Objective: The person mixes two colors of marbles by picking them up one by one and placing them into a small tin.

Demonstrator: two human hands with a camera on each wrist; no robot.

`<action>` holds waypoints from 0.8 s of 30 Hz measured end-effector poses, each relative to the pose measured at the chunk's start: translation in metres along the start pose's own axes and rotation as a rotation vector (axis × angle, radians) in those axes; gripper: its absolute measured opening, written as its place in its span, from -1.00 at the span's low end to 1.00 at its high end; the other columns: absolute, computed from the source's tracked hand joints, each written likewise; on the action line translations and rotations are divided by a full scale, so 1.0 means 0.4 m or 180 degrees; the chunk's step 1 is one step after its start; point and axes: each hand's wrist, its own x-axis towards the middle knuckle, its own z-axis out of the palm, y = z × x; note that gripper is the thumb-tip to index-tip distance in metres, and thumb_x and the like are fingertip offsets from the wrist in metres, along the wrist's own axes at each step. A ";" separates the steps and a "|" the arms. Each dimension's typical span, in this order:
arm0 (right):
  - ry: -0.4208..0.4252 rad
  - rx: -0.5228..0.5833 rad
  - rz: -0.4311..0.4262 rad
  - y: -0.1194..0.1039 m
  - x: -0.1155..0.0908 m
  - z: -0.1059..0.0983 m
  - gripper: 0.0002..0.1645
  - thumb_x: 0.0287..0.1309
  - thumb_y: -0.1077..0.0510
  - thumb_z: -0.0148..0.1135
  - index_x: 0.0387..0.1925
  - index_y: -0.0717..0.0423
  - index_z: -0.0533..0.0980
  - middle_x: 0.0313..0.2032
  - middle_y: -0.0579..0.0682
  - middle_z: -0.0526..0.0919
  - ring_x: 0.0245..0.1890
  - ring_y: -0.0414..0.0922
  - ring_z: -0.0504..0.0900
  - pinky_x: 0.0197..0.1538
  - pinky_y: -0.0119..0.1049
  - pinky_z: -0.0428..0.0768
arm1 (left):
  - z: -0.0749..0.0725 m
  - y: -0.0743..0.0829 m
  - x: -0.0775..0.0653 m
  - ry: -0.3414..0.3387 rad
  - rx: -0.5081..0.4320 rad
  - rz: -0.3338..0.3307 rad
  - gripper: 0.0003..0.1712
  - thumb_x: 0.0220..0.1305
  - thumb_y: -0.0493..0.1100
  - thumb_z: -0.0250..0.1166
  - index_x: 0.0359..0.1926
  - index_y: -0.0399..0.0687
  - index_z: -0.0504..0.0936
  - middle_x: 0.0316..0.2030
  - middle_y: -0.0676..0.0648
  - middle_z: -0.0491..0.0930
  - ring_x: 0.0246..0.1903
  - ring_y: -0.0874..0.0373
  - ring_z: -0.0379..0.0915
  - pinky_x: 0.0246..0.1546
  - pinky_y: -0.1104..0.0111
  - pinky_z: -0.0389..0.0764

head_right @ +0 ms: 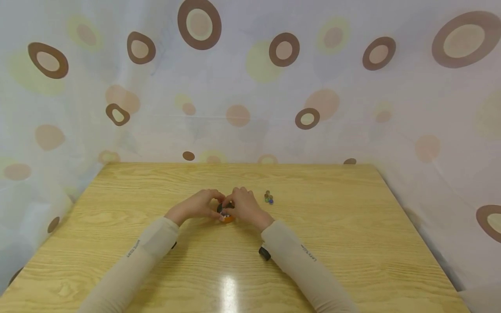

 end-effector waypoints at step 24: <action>0.0061 0.0227 0.0335 0.033 -0.007 -0.028 -0.84 0.13 0.08 0.38 -0.23 0.00 0.72 -0.44 -0.08 0.40 -0.37 -0.09 0.25 -0.23 -0.17 0.12 | 0.000 0.002 0.000 0.0027 0.0016 -0.0111 -0.49 0.01 -0.05 0.52 -0.01 -0.11 0.61 -0.10 -0.02 0.57 -0.03 0.08 0.46 0.10 0.15 0.45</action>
